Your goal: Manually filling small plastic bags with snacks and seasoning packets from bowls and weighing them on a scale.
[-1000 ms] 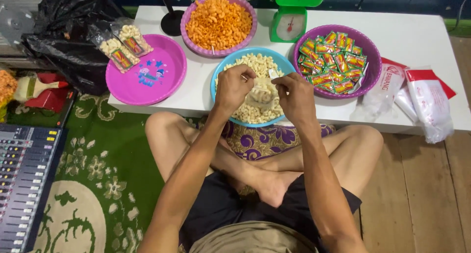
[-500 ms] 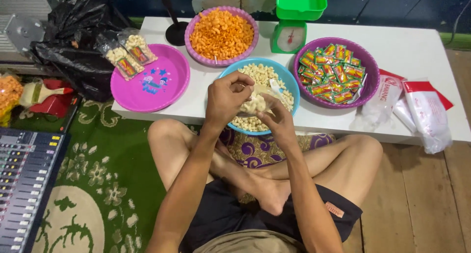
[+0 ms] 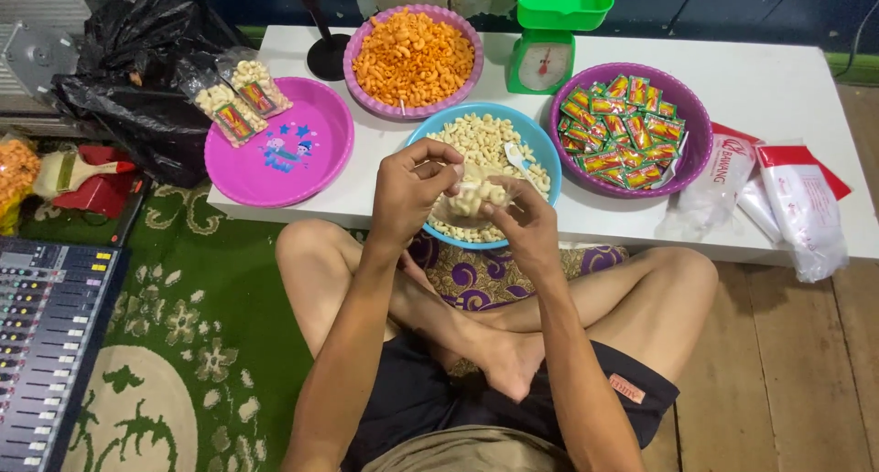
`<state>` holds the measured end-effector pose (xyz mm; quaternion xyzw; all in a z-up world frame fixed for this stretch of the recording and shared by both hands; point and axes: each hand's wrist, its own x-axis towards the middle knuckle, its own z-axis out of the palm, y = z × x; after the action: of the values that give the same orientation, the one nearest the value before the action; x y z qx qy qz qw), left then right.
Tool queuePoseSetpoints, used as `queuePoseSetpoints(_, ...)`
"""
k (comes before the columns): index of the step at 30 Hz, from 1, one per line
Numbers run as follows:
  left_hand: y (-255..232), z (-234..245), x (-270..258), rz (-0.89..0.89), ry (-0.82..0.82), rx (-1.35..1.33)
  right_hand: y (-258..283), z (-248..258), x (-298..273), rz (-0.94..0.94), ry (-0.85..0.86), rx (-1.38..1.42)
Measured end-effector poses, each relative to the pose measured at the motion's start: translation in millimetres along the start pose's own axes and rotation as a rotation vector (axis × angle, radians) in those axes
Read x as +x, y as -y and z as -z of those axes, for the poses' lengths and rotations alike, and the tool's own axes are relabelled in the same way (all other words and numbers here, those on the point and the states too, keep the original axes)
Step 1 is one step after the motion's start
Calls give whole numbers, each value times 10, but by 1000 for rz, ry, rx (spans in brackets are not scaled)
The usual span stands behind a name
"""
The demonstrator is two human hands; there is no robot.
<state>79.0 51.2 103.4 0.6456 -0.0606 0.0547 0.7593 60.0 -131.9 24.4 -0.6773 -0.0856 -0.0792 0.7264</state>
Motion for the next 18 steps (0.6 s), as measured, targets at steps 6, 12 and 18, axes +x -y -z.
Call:
queuePoseSetpoints(6, 20, -17, -26, -20, -25, -100, 430, -70, -5, 47, -3, -31)
queuePoseSetpoints(12, 17, 32, -84, -48, -52, -124, 568, -87, 18, 110, -93, -199)
queuePoseSetpoints(18, 168, 110, -350, -158, 192, 313, 675, -8, -18, 104, -221, -199)
